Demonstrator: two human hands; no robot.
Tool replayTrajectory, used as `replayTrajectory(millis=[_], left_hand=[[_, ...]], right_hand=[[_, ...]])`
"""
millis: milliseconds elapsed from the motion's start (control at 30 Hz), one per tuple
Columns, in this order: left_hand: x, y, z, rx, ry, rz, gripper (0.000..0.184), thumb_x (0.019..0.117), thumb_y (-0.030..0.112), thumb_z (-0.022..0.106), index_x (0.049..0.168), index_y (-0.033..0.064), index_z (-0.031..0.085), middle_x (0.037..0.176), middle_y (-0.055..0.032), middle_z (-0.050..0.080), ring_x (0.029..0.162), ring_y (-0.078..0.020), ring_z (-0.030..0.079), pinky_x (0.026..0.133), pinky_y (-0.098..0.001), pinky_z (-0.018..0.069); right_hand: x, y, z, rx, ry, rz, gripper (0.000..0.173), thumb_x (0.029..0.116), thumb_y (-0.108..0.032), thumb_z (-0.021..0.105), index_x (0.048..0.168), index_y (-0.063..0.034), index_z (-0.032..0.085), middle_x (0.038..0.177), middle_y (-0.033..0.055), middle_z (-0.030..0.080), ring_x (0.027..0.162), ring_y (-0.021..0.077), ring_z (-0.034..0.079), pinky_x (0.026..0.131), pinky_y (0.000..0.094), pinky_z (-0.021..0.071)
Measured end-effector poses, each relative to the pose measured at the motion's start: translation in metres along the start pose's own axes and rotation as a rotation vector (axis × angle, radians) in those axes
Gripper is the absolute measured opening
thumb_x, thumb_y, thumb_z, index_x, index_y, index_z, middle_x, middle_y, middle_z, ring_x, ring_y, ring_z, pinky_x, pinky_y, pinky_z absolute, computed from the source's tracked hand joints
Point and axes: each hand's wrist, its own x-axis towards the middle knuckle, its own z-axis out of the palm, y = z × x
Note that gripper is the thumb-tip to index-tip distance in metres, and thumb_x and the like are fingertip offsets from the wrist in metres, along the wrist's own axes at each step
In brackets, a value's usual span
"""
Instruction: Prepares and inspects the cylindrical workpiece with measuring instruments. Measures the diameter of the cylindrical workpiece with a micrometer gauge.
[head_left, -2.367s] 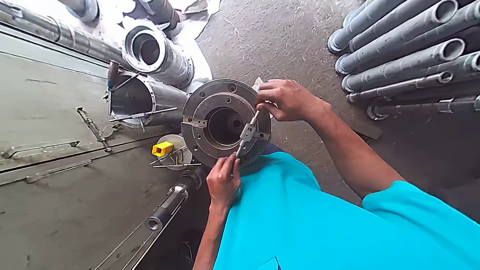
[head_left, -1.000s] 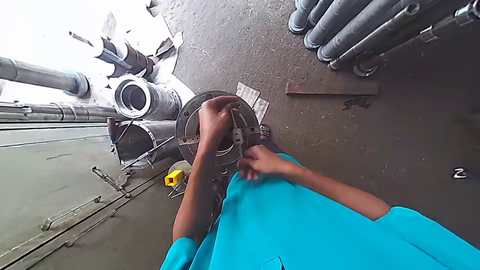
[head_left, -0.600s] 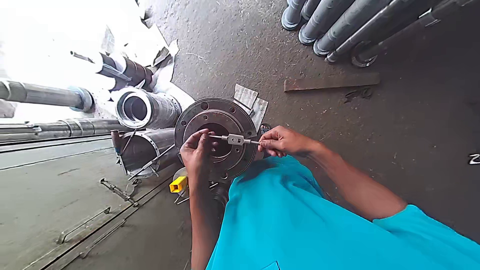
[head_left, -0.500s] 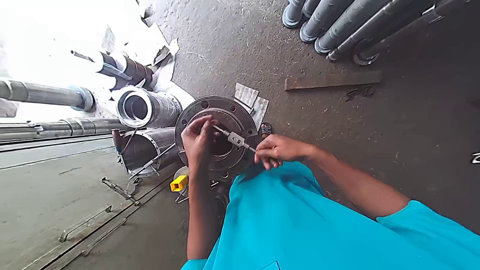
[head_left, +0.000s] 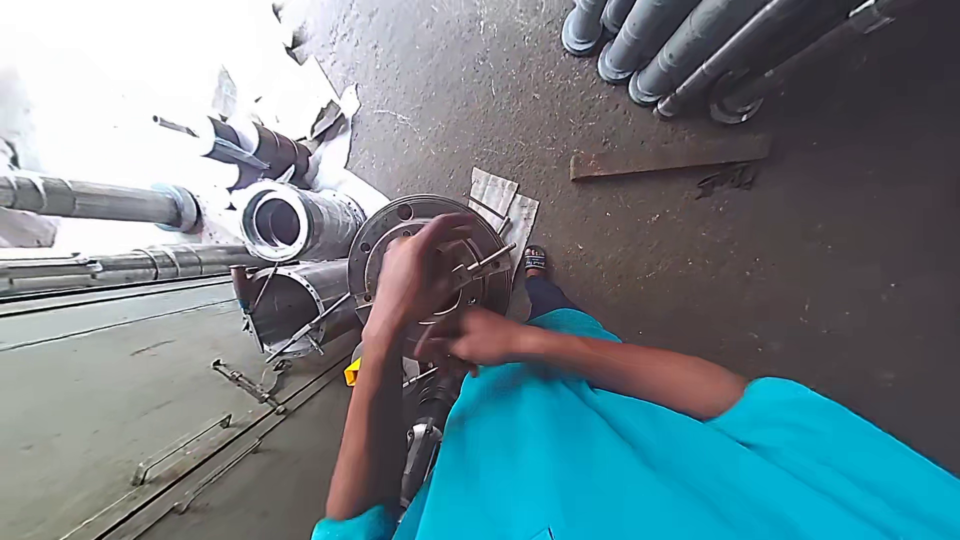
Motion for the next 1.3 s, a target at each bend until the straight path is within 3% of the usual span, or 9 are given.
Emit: replayTrajectory(millis=[133,267,433,633,800,1000,1200,1267,1300], left_hand=[[-0.08,-0.058,0.01,-0.096,0.168,-0.202,0.034,0.103,0.03,0.055,0.13,0.0122,0.066,0.116,-0.0011,0.074,0.096,-0.0104,0.072,0.083,-0.0385,0.0605],[-0.116,-0.052,0.056,-0.557,0.369,-0.329,0.032,0.102,0.015,0.06,0.132,0.0037,0.065,0.104,-0.006,0.077,0.078,-0.0129,0.072,0.067,-0.0294,0.0604],[-0.089,-0.04,0.078,-0.988,0.745,-0.466,0.023,0.1038,0.004,0.055,0.121,-0.0047,0.068,0.095,-0.0138,0.076,0.066,-0.014,0.071,0.054,-0.0249,0.0578],[-0.028,-0.053,0.032,-0.846,0.486,-0.407,0.025,0.1073,0.012,0.051,0.124,0.0038,0.068,0.105,-0.005,0.077,0.065,-0.0051,0.066,0.051,-0.0191,0.0518],[0.029,-0.052,0.008,-0.569,0.247,-0.387,0.025,0.1051,0.013,0.054,0.118,0.0121,0.075,0.098,0.0011,0.08,0.057,-0.0033,0.064,0.045,-0.0223,0.0455],[-0.055,-0.061,0.024,-0.539,0.368,-0.353,0.023,0.1063,0.028,0.057,0.11,0.0131,0.074,0.096,0.002,0.076,0.065,-0.0055,0.065,0.058,-0.0243,0.0553],[-0.11,-0.01,0.092,-0.853,0.701,-0.524,0.021,0.1001,0.002,0.06,0.118,-0.0056,0.068,0.092,-0.0113,0.076,0.058,-0.0123,0.067,0.046,-0.0254,0.0547],[-0.109,0.0,0.097,-0.87,0.767,-0.547,0.021,0.1007,-0.001,0.058,0.118,-0.0079,0.067,0.094,-0.0141,0.076,0.056,-0.0136,0.066,0.045,-0.0255,0.0543],[-0.107,-0.004,0.095,-0.851,0.759,-0.525,0.02,0.1006,-0.001,0.058,0.117,-0.0079,0.068,0.095,-0.0139,0.077,0.057,-0.0135,0.067,0.047,-0.0255,0.0559]], right_hand=[[-0.036,-0.009,-0.073,-0.674,0.468,-0.503,0.02,0.0979,-0.014,0.06,0.106,-0.0069,0.077,0.092,0.006,0.076,0.075,0.0153,0.071,0.071,0.0383,0.061],[-0.026,-0.015,-0.146,-0.971,0.4,-0.224,0.032,0.1038,-0.039,0.054,0.114,-0.0176,0.075,0.091,0.005,0.072,0.077,0.0218,0.068,0.072,0.0499,0.0559],[-0.019,-0.018,-0.158,-0.871,0.033,-0.074,0.035,0.1066,-0.028,0.052,0.086,-0.0114,0.074,0.068,-0.0011,0.063,0.061,0.0112,0.058,0.06,0.0378,0.0461],[-0.036,0.005,-0.111,-0.564,-0.055,0.11,0.038,0.109,-0.023,0.049,0.086,-0.0043,0.073,0.067,0.0031,0.067,0.058,0.0133,0.063,0.062,0.038,0.0555],[-0.027,0.02,-0.049,-0.228,0.051,0.354,0.037,0.1122,-0.025,0.043,0.097,-0.0003,0.065,0.07,0.0032,0.065,0.057,0.0069,0.063,0.059,0.0234,0.0552],[-0.031,-0.009,-0.113,-0.569,0.026,0.3,0.036,0.1091,-0.027,0.05,0.097,-0.0038,0.074,0.082,0.0079,0.07,0.069,0.0183,0.066,0.069,0.0435,0.057],[0.015,-0.052,-0.155,-0.779,0.281,-0.11,0.018,0.0993,-0.023,0.065,0.098,-0.0103,0.078,0.079,0.0026,0.07,0.07,0.0134,0.062,0.069,0.0416,0.0507],[0.012,-0.088,-0.125,-1.035,0.235,0.115,0.023,0.103,-0.02,0.058,0.11,-0.008,0.075,0.095,0.0107,0.073,0.087,0.0234,0.069,0.078,0.0454,0.053],[0.011,-0.121,-0.106,-1.093,0.13,0.476,0.029,0.109,-0.021,0.049,0.131,-0.0135,0.066,0.123,0.0091,0.068,0.119,0.0245,0.063,0.103,0.0483,0.0465]])
